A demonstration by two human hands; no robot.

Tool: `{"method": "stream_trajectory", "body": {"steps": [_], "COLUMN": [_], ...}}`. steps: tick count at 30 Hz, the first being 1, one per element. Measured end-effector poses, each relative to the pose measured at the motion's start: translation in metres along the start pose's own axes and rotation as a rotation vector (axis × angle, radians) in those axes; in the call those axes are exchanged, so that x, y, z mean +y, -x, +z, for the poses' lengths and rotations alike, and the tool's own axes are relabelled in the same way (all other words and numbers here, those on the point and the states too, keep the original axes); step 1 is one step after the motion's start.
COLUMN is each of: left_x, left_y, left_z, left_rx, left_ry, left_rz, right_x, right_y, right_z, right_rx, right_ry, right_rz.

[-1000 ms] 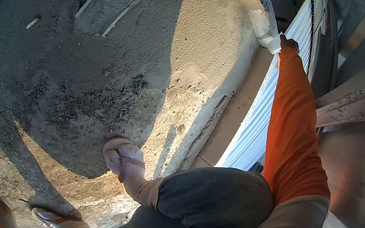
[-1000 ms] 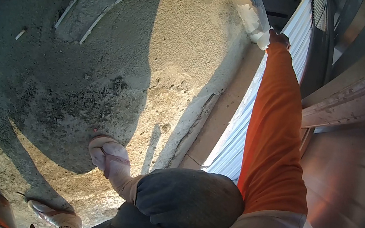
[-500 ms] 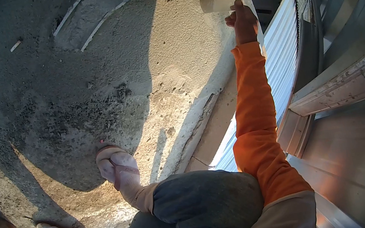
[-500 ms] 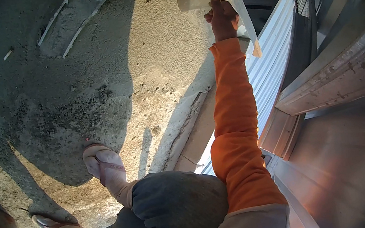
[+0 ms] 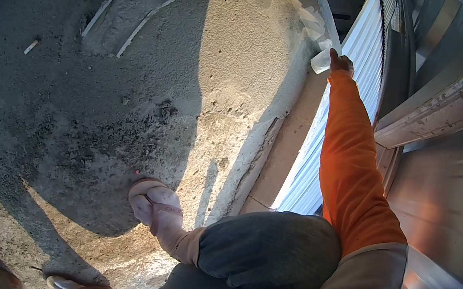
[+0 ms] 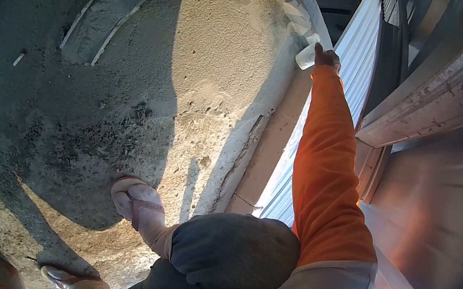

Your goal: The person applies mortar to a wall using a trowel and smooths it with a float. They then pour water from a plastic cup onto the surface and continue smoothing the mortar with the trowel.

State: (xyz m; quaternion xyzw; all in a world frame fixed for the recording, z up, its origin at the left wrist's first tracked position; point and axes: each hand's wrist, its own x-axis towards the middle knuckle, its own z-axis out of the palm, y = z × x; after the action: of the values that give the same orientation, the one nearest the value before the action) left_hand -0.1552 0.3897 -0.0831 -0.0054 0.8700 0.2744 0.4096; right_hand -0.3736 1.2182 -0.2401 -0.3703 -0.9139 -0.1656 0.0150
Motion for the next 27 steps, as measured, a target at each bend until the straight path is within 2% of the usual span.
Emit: {"method": "stream_trajectory", "body": {"steps": [1, 3, 4, 7, 8, 9, 10, 11, 12, 13, 15, 16, 17, 18, 21, 23, 25, 27], "left_x": [0.001, 0.001, 0.003, 0.005, 0.002, -0.001, -0.013, -0.029, -0.038, -0.03, -0.009, -0.021, -0.042, -0.055, -0.026, 0.001, 0.002, -0.006], "left_y": [0.0, 0.001, 0.001, 0.001, 0.002, 0.002, 0.005, 0.009, 0.013, 0.012, 0.007, 0.013, 0.022, 0.029, 0.038, 0.043, 0.053, 0.062], "left_z": [0.0, -0.001, -0.002, -0.005, -0.003, -0.002, 0.001, 0.007, 0.011, 0.007, -0.003, 0.002, 0.011, 0.017, 0.009, 0.0, -0.001, 0.01], "left_rx": [0.001, -0.001, 0.003, -0.01, -0.013, -0.013, -0.013, 0.033, 0.079, 0.084, 0.006, 0.003, 0.071, 0.145, 0.106, 0.067, 0.064, 0.079], "left_ry": [0.0, -0.007, -0.006, -0.017, 0.018, 0.052, 0.048, -0.033, -0.114, -0.116, -0.079, -0.08, -0.149, -0.217, -0.118, -0.014, 0.045, 0.128], "left_rz": [-0.001, 0.016, 0.012, -0.002, 0.003, 0.008, 0.005, 0.16, 0.311, 0.304, 0.039, 0.034, 0.195, 0.356, 0.249, 0.147, 0.084, 0.127], "right_x": [0.005, 0.014, 0.015, 0.0, 0.009, 0.004, -0.002, -0.012, -0.02, -0.027, -0.044, -0.073, -0.133, -0.151, -0.168, -0.159, -0.155, -0.145], "right_y": [0.014, 0.031, 0.034, 0.064, 0.059, 0.057, 0.057, 0.054, 0.043, 0.026, -0.011, -0.032, 0.005, 0.004, 0.001, 0.011, 0.053, 0.098], "right_z": [-0.008, -0.014, -0.014, -0.02, -0.002, -0.001, -0.004, -0.005, -0.005, -0.006, 0.0, -0.004, -0.072, -0.086, -0.106, -0.094, -0.097, -0.083], "right_rx": [0.018, -0.032, -0.067, -0.141, -0.081, -0.084, -0.286, -0.485, -0.485, -0.461, -0.417, -0.3, -0.423, -0.357, -0.339, -0.291, -0.275, -0.086], "right_ry": [0.114, 0.079, 0.156, 0.08, 0.216, 0.212, 0.238, 0.259, 0.251, 0.334, 0.503, 0.704, 0.405, 0.203, 0.069, -0.018, 0.086, 0.094], "right_rz": [-0.015, 0.088, 0.082, 0.088, 0.022, 0.021, 0.082, 0.138, 0.129, 0.07, -0.047, -0.162, -0.072, -0.065, -0.015, 0.088, 0.098, -0.005]}}
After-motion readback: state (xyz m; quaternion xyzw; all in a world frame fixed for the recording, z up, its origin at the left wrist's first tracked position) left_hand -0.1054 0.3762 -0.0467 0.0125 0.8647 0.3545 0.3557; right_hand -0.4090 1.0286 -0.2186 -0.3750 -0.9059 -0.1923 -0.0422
